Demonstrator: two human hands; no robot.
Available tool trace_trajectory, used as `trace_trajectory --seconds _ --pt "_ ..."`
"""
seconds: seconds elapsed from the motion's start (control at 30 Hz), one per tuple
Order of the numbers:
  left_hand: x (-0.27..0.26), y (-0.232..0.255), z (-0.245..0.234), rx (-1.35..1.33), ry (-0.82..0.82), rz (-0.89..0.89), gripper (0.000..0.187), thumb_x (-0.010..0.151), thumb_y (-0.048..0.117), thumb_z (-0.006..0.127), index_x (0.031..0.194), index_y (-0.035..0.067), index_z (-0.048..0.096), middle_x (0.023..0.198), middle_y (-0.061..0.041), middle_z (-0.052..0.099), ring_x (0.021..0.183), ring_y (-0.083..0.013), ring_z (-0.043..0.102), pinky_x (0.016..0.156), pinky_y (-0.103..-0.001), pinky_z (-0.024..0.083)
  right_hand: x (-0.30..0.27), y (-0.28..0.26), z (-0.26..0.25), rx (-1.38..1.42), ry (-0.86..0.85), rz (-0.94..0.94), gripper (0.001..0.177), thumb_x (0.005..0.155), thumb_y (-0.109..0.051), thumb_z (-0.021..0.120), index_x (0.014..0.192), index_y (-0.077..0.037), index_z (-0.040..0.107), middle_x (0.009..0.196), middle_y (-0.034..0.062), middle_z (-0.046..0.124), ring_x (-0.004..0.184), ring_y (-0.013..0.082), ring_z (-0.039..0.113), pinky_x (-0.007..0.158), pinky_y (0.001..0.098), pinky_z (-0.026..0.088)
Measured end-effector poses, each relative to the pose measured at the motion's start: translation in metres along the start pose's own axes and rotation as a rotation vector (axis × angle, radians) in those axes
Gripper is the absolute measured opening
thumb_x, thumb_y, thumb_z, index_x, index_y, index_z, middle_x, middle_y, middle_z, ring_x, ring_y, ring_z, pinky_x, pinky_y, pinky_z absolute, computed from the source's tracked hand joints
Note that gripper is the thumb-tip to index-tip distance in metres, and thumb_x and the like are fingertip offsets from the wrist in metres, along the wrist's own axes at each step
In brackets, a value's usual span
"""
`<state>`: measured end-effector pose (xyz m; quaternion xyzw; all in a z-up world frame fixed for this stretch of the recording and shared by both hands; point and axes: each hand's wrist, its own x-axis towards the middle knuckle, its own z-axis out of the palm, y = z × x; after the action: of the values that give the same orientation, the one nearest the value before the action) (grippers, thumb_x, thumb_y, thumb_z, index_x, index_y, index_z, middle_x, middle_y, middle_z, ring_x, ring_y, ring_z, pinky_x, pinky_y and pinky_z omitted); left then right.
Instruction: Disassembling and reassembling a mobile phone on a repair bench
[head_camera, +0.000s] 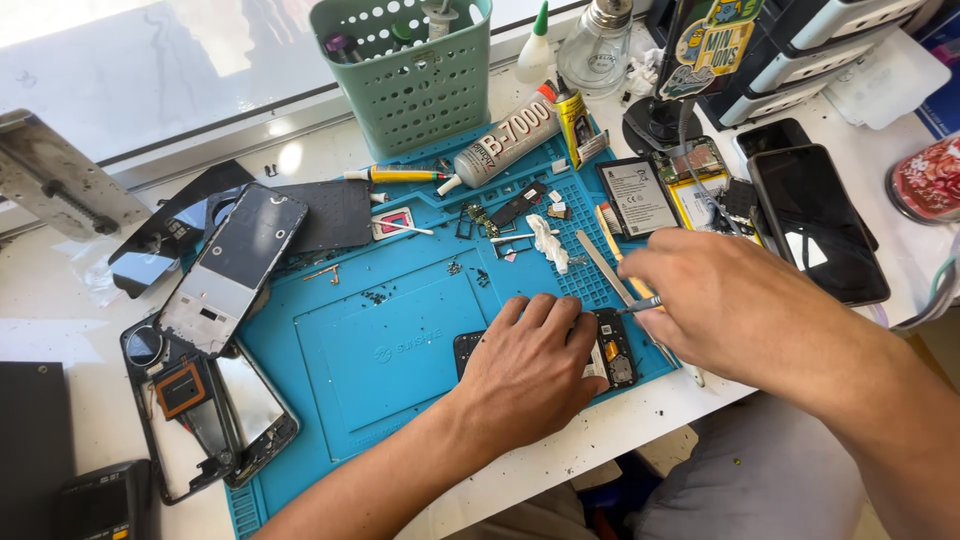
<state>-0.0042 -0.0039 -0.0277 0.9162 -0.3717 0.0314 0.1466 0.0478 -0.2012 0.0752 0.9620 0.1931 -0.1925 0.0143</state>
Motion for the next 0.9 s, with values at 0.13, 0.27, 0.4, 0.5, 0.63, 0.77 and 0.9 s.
trace_trajectory --seconds 0.13,0.27,0.4,0.5,0.63,0.77,0.9 --pt "0.001 0.002 0.001 0.012 0.034 0.014 0.065 0.091 0.054 0.074 0.127 0.001 0.063 0.110 -0.013 0.060 0.098 -0.0320 0.057 0.085 -0.047 0.046 -0.005 -0.019 -0.011 -0.074 -0.085 0.174 0.049 0.097 -0.064 0.056 0.092 -0.015 0.064 0.079 0.0199 0.072 0.089 0.0462 0.069 0.074 0.0549 0.053" --pt "-0.001 0.001 0.001 0.016 0.030 0.016 0.063 0.093 0.055 0.071 0.125 0.002 0.062 0.114 -0.014 0.060 0.100 -0.0329 0.057 0.087 -0.047 0.046 -0.002 -0.005 0.004 0.022 0.051 -0.058 0.017 0.092 -0.020 0.057 0.106 -0.019 0.067 0.090 0.0131 0.070 0.085 0.0412 0.070 0.075 0.0528 0.054" --pt "0.001 0.001 0.000 -0.007 0.031 0.011 0.060 0.094 0.055 0.069 0.124 0.003 0.064 0.114 -0.014 0.060 0.099 -0.0325 0.056 0.086 -0.047 0.046 -0.006 0.000 -0.004 0.069 0.004 -0.017 0.062 0.075 -0.051 0.087 0.124 -0.026 0.059 0.109 0.0036 0.062 0.100 0.0307 0.067 0.084 0.0466 0.055" --pt "0.000 0.000 0.002 -0.008 0.078 0.031 0.058 0.096 0.053 0.068 0.122 0.002 0.063 0.112 -0.014 0.060 0.097 -0.0331 0.057 0.084 -0.047 0.046 -0.008 -0.012 -0.003 -0.064 0.081 0.122 0.043 0.099 -0.058 0.060 0.092 -0.016 0.063 0.073 0.0190 0.072 0.078 0.0473 0.069 0.068 0.0592 0.054" --pt "0.002 0.000 -0.001 -0.034 0.058 0.024 0.053 0.099 0.051 0.065 0.121 0.002 0.064 0.113 -0.014 0.061 0.096 -0.0334 0.058 0.084 -0.047 0.046 -0.014 -0.002 -0.003 0.319 0.137 -0.231 0.055 0.083 -0.003 0.061 0.137 -0.013 0.059 0.118 0.0094 0.067 0.104 0.0295 0.068 0.089 0.0413 0.052" --pt "0.003 0.000 0.002 -0.049 0.087 0.025 0.047 0.101 0.046 0.064 0.119 0.003 0.064 0.111 -0.014 0.060 0.095 -0.0340 0.057 0.082 -0.048 0.046 -0.012 0.002 0.005 0.121 0.110 0.042 0.045 0.086 -0.048 0.076 0.113 -0.019 0.054 0.099 0.0097 0.064 0.093 0.0401 0.067 0.074 0.0538 0.053" --pt "0.007 0.000 0.004 -0.008 0.077 0.010 0.039 0.101 0.040 0.065 0.119 0.005 0.066 0.111 -0.013 0.063 0.094 -0.0328 0.057 0.079 -0.047 0.047 -0.022 0.006 0.005 0.394 0.155 -0.243 0.062 0.081 0.002 0.055 0.141 -0.013 0.058 0.126 0.0089 0.059 0.105 0.0259 0.068 0.086 0.0393 0.052"
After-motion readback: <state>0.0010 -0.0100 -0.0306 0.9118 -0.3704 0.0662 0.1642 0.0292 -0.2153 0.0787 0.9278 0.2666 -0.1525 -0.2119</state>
